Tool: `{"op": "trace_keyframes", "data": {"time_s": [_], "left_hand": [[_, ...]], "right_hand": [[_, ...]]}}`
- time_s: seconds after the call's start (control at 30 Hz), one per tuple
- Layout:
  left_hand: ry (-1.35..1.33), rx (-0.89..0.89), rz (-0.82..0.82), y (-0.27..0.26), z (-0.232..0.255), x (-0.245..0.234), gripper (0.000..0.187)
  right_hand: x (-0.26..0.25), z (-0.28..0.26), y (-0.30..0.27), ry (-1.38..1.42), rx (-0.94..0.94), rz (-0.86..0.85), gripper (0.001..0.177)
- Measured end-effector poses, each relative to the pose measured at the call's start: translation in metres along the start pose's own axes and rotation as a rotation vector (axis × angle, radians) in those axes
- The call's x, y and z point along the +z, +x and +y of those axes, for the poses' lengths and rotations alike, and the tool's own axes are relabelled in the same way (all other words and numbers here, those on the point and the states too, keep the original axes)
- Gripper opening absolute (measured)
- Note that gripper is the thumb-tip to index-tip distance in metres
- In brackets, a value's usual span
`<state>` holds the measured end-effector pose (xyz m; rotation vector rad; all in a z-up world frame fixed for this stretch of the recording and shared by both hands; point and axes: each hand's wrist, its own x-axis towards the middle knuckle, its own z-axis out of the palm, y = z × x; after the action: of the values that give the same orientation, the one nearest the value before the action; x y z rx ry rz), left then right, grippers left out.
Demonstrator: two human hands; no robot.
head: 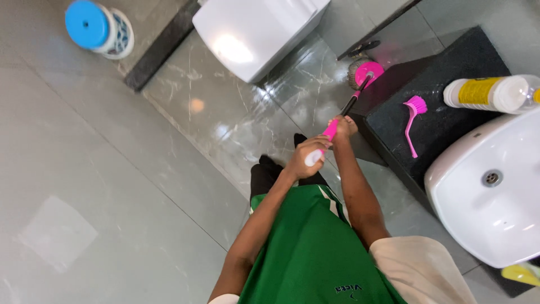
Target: Mopping the bathroom floor using a spin mop and placing a mat.
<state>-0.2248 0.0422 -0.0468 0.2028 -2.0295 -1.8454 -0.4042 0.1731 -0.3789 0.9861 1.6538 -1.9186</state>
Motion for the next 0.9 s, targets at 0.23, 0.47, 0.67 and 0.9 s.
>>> {"op": "trace_keyframes", "data": {"time_s": [0.23, 0.47, 0.67, 0.9], "left_hand": [[0.06, 0.262, -0.371, 0.063, -0.012, -0.017, 0.019], [-0.036, 0.253, -0.595, 0.078, -0.021, -0.074, 0.008], [-0.049, 0.31, -0.64, 0.025, 0.008, -0.156, 0.014], [0.025, 0.194, -0.496, -0.004, 0.074, -0.208, 0.015]], "right_hand": [[0.009, -0.022, -0.009, 0.064, 0.118, -0.183, 0.009], [0.059, -0.012, -0.024, -0.158, 0.26, -0.152, 0.009], [0.075, 0.122, -0.076, -0.035, 0.11, -0.173, 0.005], [0.142, 0.092, -0.226, -0.192, 0.139, -0.143, 0.015]]}}
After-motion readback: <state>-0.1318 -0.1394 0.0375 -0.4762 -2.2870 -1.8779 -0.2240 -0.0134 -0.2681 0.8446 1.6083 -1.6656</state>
